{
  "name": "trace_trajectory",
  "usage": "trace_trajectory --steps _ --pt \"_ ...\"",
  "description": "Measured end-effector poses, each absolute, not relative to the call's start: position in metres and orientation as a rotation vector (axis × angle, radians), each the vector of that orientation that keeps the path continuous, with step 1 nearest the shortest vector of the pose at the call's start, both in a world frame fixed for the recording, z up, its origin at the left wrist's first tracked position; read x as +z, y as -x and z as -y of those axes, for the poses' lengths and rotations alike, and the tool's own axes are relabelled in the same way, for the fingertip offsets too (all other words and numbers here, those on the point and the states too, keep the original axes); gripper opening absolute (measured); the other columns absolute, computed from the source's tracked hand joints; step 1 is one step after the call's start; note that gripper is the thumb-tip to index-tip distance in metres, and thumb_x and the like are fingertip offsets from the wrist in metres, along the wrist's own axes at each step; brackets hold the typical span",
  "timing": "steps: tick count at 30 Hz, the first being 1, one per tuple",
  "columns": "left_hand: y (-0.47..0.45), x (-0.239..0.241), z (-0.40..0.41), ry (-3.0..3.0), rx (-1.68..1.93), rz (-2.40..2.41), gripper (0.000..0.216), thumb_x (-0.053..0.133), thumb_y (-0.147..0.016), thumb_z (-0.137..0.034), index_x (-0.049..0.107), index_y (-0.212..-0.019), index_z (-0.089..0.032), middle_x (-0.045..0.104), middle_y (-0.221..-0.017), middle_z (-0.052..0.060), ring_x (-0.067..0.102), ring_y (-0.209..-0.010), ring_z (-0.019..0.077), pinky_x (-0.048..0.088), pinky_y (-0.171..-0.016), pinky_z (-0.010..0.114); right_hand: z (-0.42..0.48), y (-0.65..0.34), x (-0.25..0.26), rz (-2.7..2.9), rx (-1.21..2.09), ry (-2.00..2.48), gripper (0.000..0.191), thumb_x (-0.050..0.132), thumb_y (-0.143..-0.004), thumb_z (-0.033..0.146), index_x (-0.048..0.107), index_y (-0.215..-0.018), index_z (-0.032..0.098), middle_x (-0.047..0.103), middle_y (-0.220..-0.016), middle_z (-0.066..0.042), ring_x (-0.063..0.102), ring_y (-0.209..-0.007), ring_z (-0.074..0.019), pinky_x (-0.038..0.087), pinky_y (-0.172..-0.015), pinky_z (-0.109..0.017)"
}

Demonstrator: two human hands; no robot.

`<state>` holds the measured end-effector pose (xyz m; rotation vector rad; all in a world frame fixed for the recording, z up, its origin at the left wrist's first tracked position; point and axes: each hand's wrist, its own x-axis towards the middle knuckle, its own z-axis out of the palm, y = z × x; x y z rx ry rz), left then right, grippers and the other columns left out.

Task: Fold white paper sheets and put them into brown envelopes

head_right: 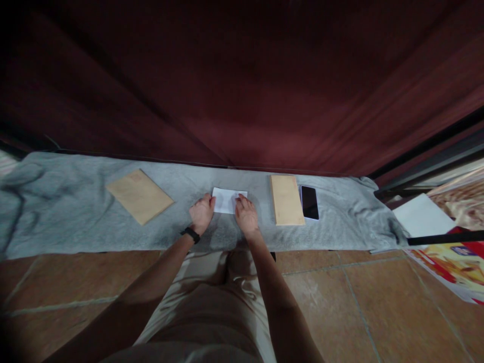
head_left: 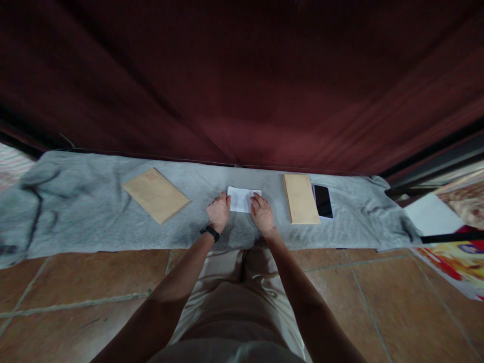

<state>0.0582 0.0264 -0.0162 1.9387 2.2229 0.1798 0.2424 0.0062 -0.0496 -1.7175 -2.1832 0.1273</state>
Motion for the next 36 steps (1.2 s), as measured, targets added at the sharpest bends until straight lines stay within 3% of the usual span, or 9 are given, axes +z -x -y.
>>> trace_trajectory --steps 7,11,15,19,25,36 --pt "-0.057 -0.018 -0.027 -1.909 0.219 -2.214 0.044 0.031 -0.108 -0.043 0.061 -0.125 -0.017 0.075 -0.103 0.016 0.073 -0.102 0.0292 0.051 -0.083 0.035 -0.006 -0.243 -0.051 2.207 0.187 1.721 0.043 0.044 -0.103 0.015 0.059 -0.143 0.019 0.056 -0.152 -0.008 0.055 -0.134 -0.0208 0.041 -0.116 -0.037" --pt "-0.058 -0.015 -0.025 -1.98 0.326 -2.167 0.04 0.032 -0.107 -0.036 0.061 -0.127 -0.017 0.072 -0.118 0.018 0.067 -0.116 0.0296 0.048 -0.097 0.038 -0.006 -0.243 -0.05 2.205 0.202 1.724 0.044 0.045 -0.101 0.015 0.059 -0.143 0.019 0.058 -0.15 -0.009 0.056 -0.133 -0.0212 0.041 -0.117 -0.038" --pt "-0.073 -0.017 -0.019 -2.299 0.464 -1.873 0.046 0.029 -0.106 -0.026 0.056 -0.141 -0.014 0.058 -0.147 0.017 0.048 -0.141 0.0288 0.036 -0.117 0.044 -0.007 -0.243 -0.049 2.21 0.214 1.699 0.045 0.047 -0.1 0.013 0.058 -0.143 0.019 0.058 -0.149 -0.011 0.057 -0.132 -0.021 0.041 -0.117 -0.038" --pt "-0.093 -0.028 -0.017 -2.454 0.458 -1.607 0.054 0.028 -0.106 -0.028 0.043 -0.154 -0.009 0.036 -0.166 0.014 0.024 -0.157 0.026 0.022 -0.127 0.045 -0.008 -0.244 -0.048 2.187 0.25 1.698 0.046 0.043 -0.1 0.012 0.057 -0.144 0.018 0.059 -0.148 -0.011 0.056 -0.133 -0.021 0.042 -0.116 -0.038" --pt "-0.1 -0.041 -0.018 -2.477 0.363 -1.58 0.057 0.027 -0.105 -0.029 0.038 -0.158 -0.009 0.03 -0.168 0.012 0.016 -0.159 0.0271 0.015 -0.129 0.049 -0.009 -0.245 -0.049 2.142 0.302 1.685 0.048 0.039 -0.1 0.012 0.057 -0.144 0.016 0.059 -0.149 -0.009 0.055 -0.135 -0.0193 0.041 -0.117 -0.036" --pt "-0.077 -0.043 -0.01 -2.412 0.356 -1.743 0.06 0.032 -0.105 -0.035 0.033 -0.161 -0.011 0.025 -0.169 0.014 0.018 -0.159 0.0265 0.012 -0.13 0.048 -0.008 -0.247 -0.053 2.137 0.304 1.711 0.051 0.04 -0.097 0.007 0.057 -0.144 0.014 0.057 -0.151 -0.009 0.053 -0.138 -0.0195 0.04 -0.119 -0.035"
